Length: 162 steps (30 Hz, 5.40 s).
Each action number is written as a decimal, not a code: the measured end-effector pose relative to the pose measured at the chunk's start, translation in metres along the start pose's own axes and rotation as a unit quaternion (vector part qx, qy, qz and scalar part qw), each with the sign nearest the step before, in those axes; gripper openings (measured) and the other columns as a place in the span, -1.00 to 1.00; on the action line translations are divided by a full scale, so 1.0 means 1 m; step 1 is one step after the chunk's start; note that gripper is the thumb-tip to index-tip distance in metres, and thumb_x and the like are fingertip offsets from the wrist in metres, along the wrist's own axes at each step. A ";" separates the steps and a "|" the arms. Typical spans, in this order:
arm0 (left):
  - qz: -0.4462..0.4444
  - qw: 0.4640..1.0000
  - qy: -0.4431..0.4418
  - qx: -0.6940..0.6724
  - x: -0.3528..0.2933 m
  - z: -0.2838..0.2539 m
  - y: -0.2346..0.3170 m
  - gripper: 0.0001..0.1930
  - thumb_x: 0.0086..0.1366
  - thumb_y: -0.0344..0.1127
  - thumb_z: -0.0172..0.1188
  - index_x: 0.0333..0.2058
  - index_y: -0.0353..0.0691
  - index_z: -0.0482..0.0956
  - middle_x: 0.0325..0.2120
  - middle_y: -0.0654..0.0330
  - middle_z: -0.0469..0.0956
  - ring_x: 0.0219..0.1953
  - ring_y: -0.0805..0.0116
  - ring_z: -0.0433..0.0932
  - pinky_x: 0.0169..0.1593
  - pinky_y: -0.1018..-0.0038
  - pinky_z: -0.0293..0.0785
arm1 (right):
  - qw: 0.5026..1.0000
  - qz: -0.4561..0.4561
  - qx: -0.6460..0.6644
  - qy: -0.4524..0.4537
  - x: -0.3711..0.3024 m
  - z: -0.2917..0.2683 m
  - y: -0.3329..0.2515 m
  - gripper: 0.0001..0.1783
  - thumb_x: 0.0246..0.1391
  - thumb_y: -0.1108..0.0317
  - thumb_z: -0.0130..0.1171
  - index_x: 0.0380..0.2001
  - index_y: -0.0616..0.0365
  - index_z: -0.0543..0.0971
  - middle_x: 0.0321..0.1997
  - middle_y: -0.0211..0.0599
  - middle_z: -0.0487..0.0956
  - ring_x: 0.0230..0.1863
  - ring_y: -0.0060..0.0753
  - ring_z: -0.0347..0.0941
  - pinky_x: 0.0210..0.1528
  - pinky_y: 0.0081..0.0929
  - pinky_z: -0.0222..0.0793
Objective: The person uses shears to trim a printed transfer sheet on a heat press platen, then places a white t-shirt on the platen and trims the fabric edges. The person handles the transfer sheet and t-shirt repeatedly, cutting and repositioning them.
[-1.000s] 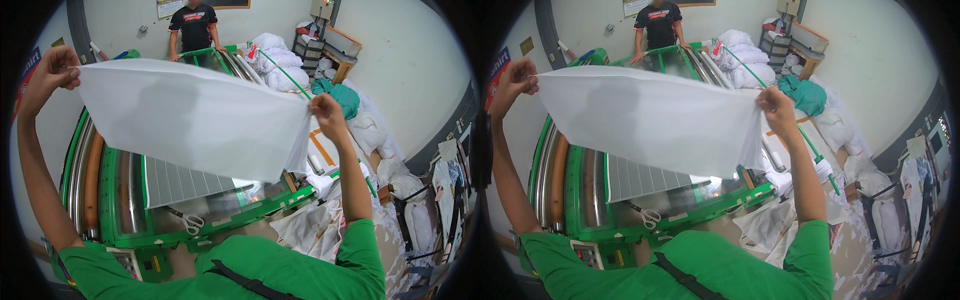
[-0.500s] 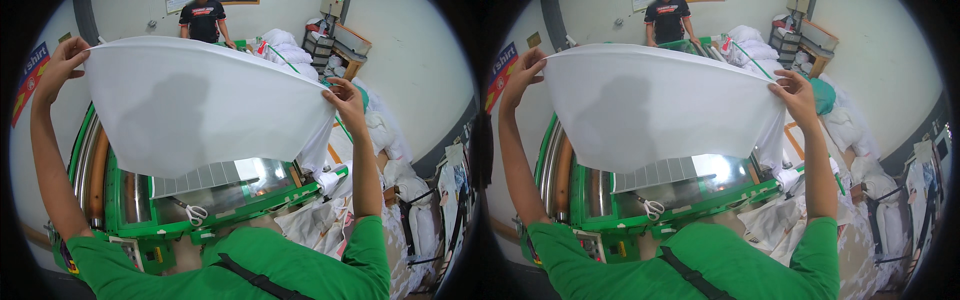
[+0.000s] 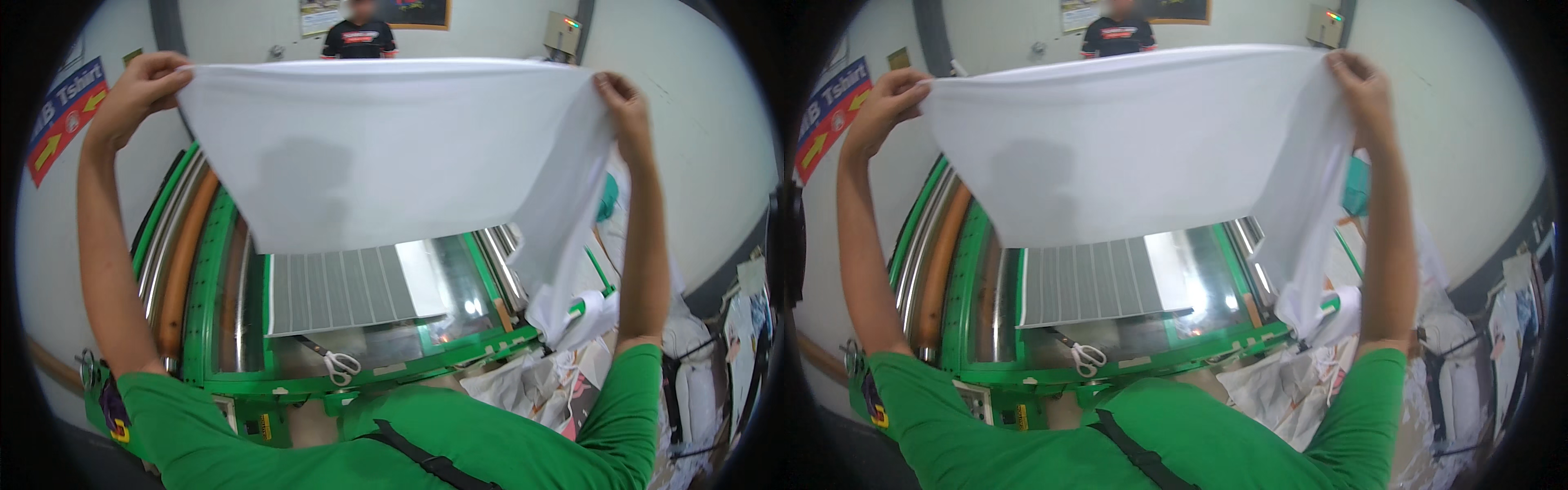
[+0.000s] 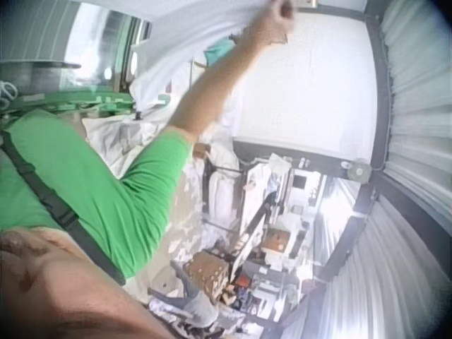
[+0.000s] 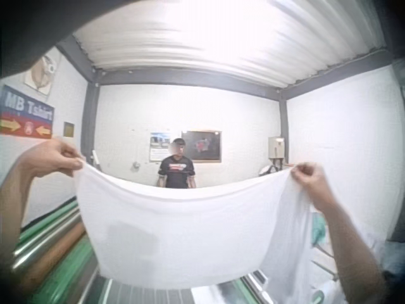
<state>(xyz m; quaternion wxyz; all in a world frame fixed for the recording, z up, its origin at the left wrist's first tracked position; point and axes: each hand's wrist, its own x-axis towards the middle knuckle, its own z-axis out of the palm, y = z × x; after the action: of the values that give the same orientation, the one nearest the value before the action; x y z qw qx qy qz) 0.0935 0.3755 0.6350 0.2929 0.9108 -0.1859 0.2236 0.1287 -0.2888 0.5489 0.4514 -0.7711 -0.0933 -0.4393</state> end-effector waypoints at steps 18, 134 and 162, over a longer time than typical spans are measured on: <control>-0.001 0.899 0.011 -0.437 0.051 0.030 -0.021 -0.70 0.38 -0.26 0.36 -0.06 -0.36 0.62 -0.21 0.11 0.66 -0.25 0.27 0.70 -0.15 0.21 0.70 | 0.960 0.117 0.067 -0.244 0.109 -0.052 0.001 -0.61 0.38 0.13 0.29 0.07 0.20 0.61 -0.13 -0.44 0.65 -0.14 -0.55 0.61 0.00 -0.51 0.54; -0.081 0.733 -0.236 -0.633 -0.228 0.296 0.154 -0.85 0.08 -0.45 0.48 -0.48 -0.48 0.77 -0.52 -0.07 0.73 -0.53 0.17 0.69 -0.37 0.37 0.57 | 0.750 -0.054 -0.185 -0.632 -0.386 0.306 0.242 0.15 -0.03 -0.54 0.33 0.54 -0.32 0.24 0.60 -0.05 0.15 0.58 0.27 0.06 0.37 0.61 0.07; -0.115 0.790 -0.353 -0.488 -0.173 0.255 0.032 -0.82 0.43 -0.41 0.30 -0.05 -0.33 0.68 -0.03 0.14 0.70 0.00 0.43 0.63 0.07 0.46 0.54 | 0.692 0.333 0.400 -0.500 -0.253 0.149 -0.055 -0.85 0.46 0.31 0.18 -0.08 0.15 0.57 -0.18 -0.48 0.64 -0.13 -0.68 0.52 -0.10 -0.59 0.44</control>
<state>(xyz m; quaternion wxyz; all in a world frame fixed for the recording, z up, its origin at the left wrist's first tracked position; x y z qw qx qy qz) 0.0106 0.2306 0.3743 0.6357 0.6772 -0.2547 -0.2690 0.0366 -0.0772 0.3596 0.7206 -0.6037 -0.2092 0.2692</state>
